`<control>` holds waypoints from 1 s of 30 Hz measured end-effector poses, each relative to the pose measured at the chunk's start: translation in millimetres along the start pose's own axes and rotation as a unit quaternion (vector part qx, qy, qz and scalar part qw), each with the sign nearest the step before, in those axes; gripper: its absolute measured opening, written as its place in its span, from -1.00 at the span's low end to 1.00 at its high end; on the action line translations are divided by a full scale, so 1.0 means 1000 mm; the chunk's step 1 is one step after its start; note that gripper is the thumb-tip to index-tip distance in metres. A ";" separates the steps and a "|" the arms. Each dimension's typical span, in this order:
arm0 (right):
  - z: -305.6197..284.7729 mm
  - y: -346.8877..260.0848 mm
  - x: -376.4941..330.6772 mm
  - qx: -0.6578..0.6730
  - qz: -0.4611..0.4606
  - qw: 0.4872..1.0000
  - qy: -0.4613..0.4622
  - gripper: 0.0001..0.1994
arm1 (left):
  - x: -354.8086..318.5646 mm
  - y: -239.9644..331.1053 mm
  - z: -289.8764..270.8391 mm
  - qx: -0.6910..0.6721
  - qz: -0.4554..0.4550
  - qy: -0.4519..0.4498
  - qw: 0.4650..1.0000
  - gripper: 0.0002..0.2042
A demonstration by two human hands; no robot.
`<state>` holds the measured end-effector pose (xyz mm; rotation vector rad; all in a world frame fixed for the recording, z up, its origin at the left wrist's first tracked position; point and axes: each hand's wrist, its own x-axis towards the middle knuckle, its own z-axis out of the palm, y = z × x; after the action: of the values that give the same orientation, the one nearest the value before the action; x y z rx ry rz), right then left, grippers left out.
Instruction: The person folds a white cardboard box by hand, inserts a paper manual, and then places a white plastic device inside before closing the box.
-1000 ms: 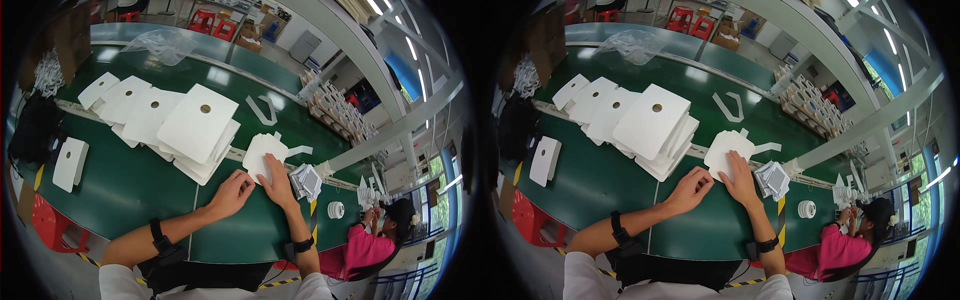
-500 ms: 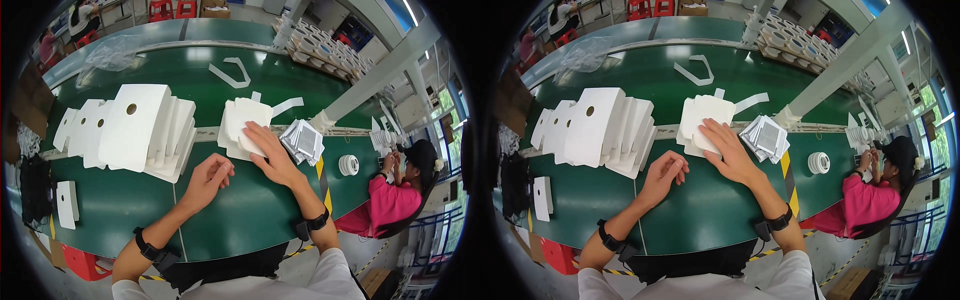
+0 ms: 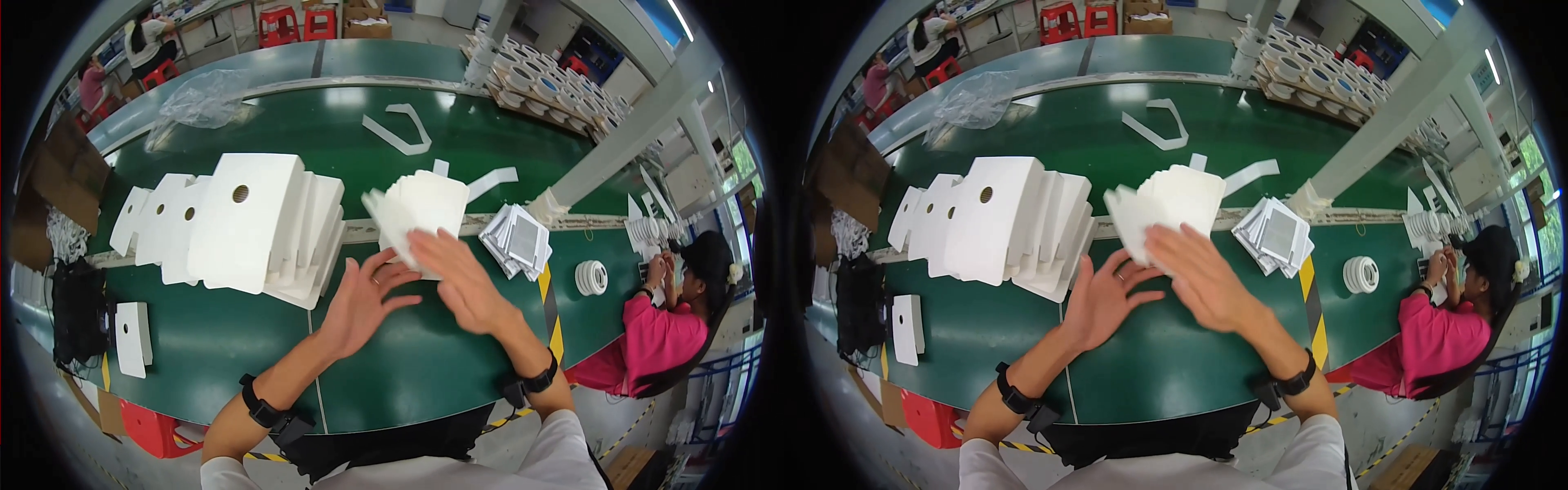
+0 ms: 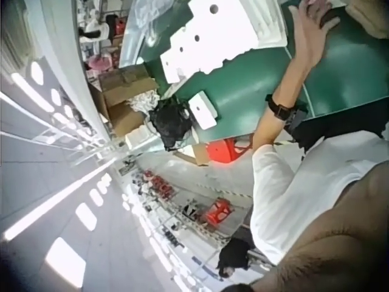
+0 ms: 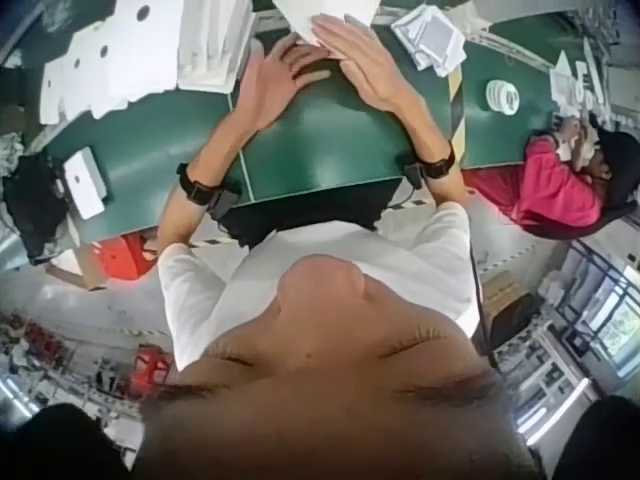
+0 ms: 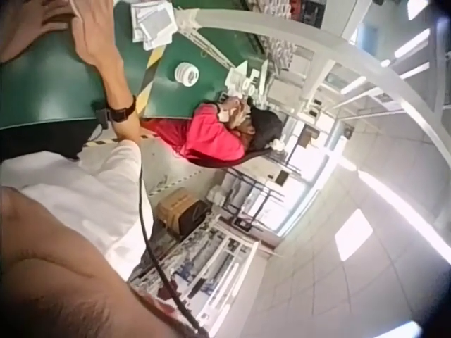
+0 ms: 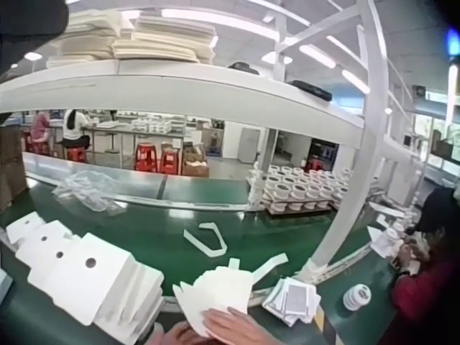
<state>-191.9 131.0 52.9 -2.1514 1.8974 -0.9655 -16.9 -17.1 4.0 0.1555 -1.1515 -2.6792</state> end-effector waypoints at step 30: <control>0.019 -0.007 -0.011 0.063 0.068 0.974 0.207 -0.46 | -0.009 0.009 0.017 0.059 -0.134 0.029 0.989 -0.31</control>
<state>-176.0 136.6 37.6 -1.8284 2.0504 -1.5552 -10.1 -8.9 22.6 0.4346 -1.3563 -2.8097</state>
